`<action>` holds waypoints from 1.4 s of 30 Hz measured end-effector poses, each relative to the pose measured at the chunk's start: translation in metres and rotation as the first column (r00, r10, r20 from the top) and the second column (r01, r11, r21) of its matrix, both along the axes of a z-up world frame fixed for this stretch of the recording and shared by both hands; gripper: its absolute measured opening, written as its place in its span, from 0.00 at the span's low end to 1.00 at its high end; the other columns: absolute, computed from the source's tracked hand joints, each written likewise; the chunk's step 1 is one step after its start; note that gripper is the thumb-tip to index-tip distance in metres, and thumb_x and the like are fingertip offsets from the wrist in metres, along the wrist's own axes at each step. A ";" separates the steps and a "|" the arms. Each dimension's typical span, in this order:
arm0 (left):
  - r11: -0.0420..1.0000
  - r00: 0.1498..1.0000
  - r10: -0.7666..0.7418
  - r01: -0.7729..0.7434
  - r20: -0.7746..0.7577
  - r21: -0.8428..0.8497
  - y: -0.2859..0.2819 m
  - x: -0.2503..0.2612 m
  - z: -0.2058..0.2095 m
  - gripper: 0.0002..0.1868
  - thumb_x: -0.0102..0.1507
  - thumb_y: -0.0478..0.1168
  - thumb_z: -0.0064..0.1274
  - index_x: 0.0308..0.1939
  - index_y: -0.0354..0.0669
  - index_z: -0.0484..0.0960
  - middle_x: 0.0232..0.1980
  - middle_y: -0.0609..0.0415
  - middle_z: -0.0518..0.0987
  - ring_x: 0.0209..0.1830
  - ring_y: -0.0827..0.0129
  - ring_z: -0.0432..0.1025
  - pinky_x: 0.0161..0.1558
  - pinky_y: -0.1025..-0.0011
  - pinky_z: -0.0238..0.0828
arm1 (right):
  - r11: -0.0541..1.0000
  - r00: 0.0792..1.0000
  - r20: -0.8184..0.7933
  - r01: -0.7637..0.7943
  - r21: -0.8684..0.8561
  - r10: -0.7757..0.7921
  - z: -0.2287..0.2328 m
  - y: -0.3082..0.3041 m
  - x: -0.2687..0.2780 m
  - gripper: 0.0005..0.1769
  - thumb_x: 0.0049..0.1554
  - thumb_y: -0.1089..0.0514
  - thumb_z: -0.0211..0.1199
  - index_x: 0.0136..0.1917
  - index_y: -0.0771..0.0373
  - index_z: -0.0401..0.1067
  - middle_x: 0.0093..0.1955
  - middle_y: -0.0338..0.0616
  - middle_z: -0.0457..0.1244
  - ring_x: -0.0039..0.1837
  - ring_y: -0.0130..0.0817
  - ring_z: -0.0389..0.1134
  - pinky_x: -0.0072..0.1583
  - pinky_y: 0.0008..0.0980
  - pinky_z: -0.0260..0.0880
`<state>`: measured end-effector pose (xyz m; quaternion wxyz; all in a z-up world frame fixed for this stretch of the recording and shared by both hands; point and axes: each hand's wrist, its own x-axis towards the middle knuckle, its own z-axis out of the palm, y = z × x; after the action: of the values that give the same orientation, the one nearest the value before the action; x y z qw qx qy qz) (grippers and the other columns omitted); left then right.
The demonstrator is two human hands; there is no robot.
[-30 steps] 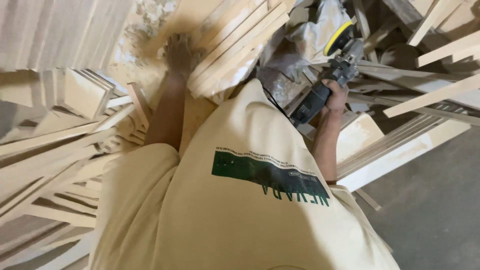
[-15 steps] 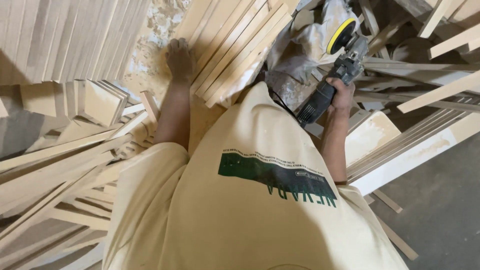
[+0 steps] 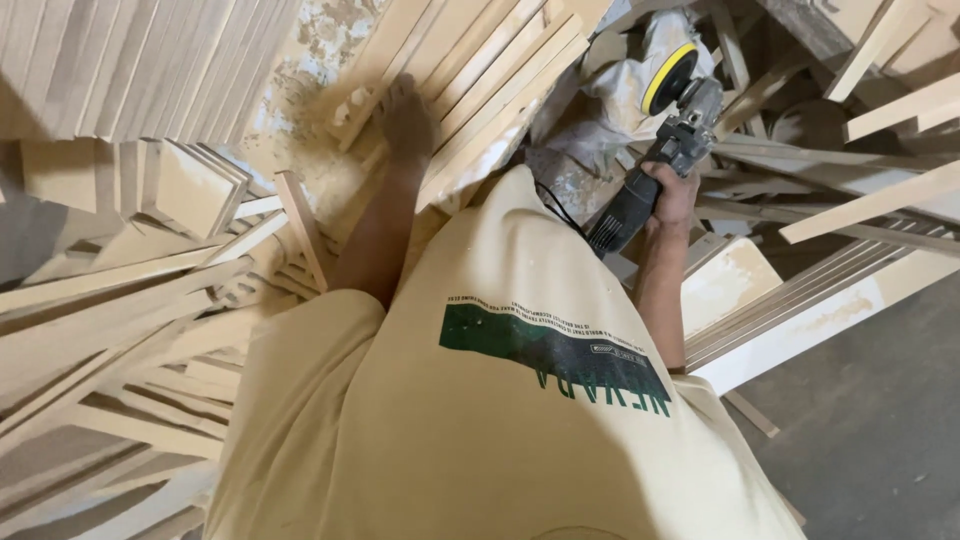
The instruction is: The person uses an angle grinder with a sanding disc to smooth the surface of a wooden plank. They hold the plank steady with their left hand while moving the tool back and forth across the wood. The person occasionally pauses to wipe away sawdust from the plank's surface.
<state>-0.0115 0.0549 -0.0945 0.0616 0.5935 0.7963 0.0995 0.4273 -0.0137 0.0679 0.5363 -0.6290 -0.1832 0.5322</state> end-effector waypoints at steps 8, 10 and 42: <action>0.996 0.933 -0.050 0.075 -0.357 0.057 0.035 -0.040 0.000 0.17 0.55 0.45 0.64 0.45 0.56 0.75 0.48 0.54 0.76 0.49 0.53 0.72 0.43 0.54 0.70 | 0.999 0.999 0.009 -0.035 0.032 0.035 0.006 0.003 -0.007 0.15 0.47 0.68 0.71 0.50 0.68 0.78 0.41 0.47 0.68 0.38 0.40 0.69 0.43 0.38 0.79; 0.974 0.974 -0.173 0.191 -0.148 0.120 0.022 -0.017 0.032 0.09 0.66 0.46 0.51 0.43 0.48 0.76 0.45 0.48 0.77 0.46 0.51 0.71 0.45 0.52 0.70 | 0.999 0.999 0.027 -0.040 0.008 0.040 0.007 0.006 -0.008 0.13 0.46 0.66 0.71 0.47 0.67 0.78 0.40 0.47 0.69 0.37 0.39 0.69 0.42 0.37 0.76; 0.944 0.965 -0.191 0.230 0.178 -0.236 -0.017 0.053 0.036 0.36 0.68 0.65 0.68 0.64 0.44 0.74 0.63 0.41 0.78 0.69 0.40 0.74 0.66 0.43 0.72 | 0.987 0.990 0.023 -0.138 0.084 0.136 -0.030 0.004 0.009 0.12 0.51 0.64 0.82 0.48 0.64 0.82 0.41 0.58 0.72 0.45 0.54 0.77 0.54 0.59 0.80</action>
<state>0.0414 0.0383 -0.0581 0.2082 0.6533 0.7271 0.0344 0.4361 -0.0094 0.0375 0.5231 -0.5961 -0.2530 0.5541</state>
